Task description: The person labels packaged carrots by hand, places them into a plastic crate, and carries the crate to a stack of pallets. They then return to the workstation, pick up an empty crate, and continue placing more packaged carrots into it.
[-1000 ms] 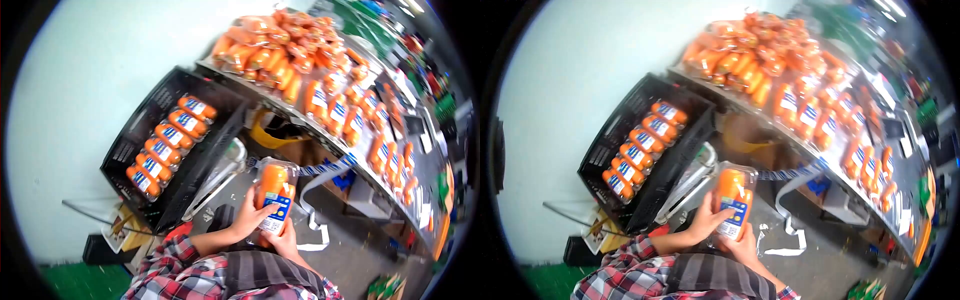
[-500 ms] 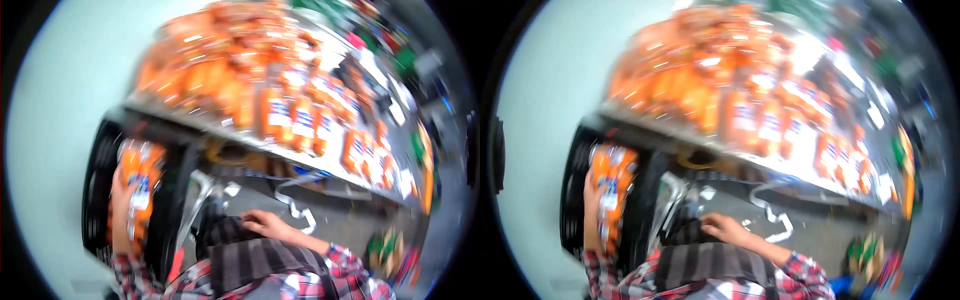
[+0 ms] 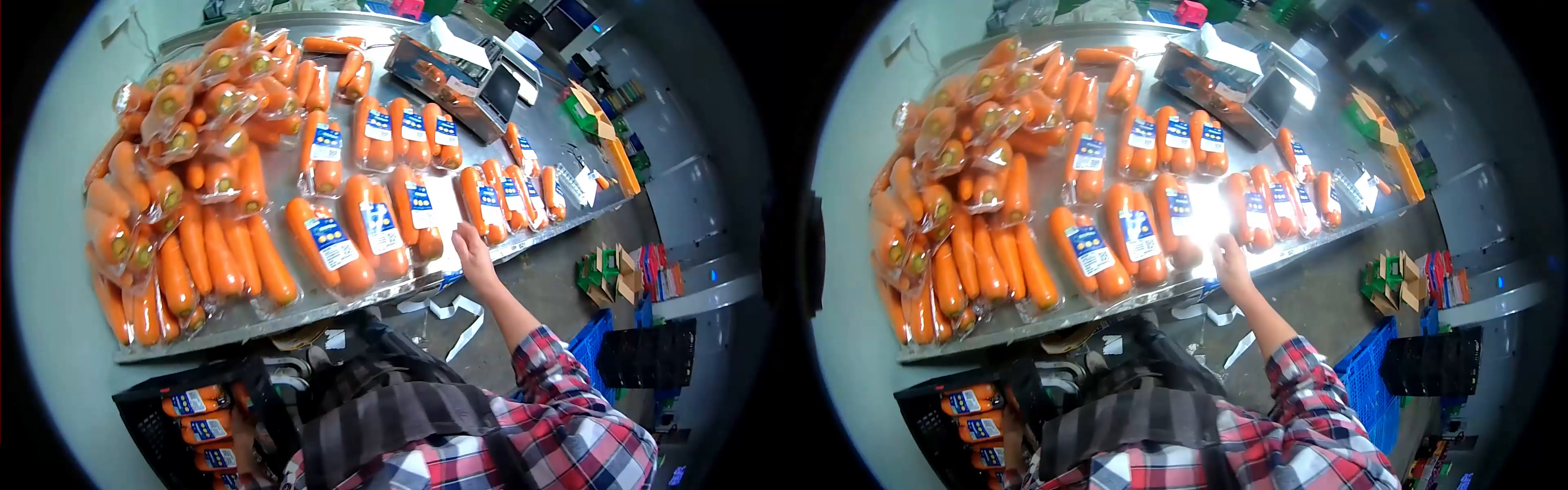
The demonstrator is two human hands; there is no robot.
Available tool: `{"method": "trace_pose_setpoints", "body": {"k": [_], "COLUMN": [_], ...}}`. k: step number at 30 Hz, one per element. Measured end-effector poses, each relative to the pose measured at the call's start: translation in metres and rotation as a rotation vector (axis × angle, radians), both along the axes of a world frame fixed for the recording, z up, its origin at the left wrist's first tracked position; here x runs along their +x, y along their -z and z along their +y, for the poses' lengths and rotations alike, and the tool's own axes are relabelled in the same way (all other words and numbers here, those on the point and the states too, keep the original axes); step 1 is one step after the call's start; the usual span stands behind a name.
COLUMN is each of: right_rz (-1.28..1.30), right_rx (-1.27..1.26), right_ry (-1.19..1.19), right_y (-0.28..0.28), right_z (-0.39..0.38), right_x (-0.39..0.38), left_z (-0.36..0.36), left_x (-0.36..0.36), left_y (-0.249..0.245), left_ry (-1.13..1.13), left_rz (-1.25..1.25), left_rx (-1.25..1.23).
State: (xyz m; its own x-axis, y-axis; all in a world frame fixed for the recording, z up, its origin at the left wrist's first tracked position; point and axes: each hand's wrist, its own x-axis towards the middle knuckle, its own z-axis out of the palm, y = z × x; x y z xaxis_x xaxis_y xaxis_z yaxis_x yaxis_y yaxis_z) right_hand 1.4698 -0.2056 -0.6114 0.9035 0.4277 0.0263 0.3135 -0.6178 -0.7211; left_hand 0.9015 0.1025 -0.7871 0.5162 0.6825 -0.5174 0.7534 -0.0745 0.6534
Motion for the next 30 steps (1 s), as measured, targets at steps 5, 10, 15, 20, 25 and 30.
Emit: {"method": "trace_pose_setpoints", "body": {"k": [5,10,15,20,25,30], "right_rz": [-0.138,-0.015,0.507,0.772,1.03,1.288], "right_rx": [-0.276,0.179,-0.073,0.06,0.271,0.495], "right_ry": [-0.23,-0.133,0.032,0.024,-0.001,0.076], "right_y": [-0.006,0.044,0.02,0.011,0.011,-0.013], "right_z": [0.071,0.048,0.045,0.054,0.058,0.023], "right_x": [0.027,0.056,0.072,0.083,0.084,0.078], "left_z": [0.018,-0.003,-0.042,-0.031,-0.032,-0.042], "left_x": [-0.003,0.14,0.342,0.424,0.43,0.381], "left_y": [-0.128,-0.241,-0.213,-0.16,-0.166,-0.19], "left_ry": [-0.684,-0.791,-0.154,-0.33,-0.452,-0.603], "left_rz": [-0.02,-0.429,-0.423,-0.392,-0.513,-0.65], "left_rx": [-0.101,0.444,0.257,-0.227,-0.517,-0.711]}}
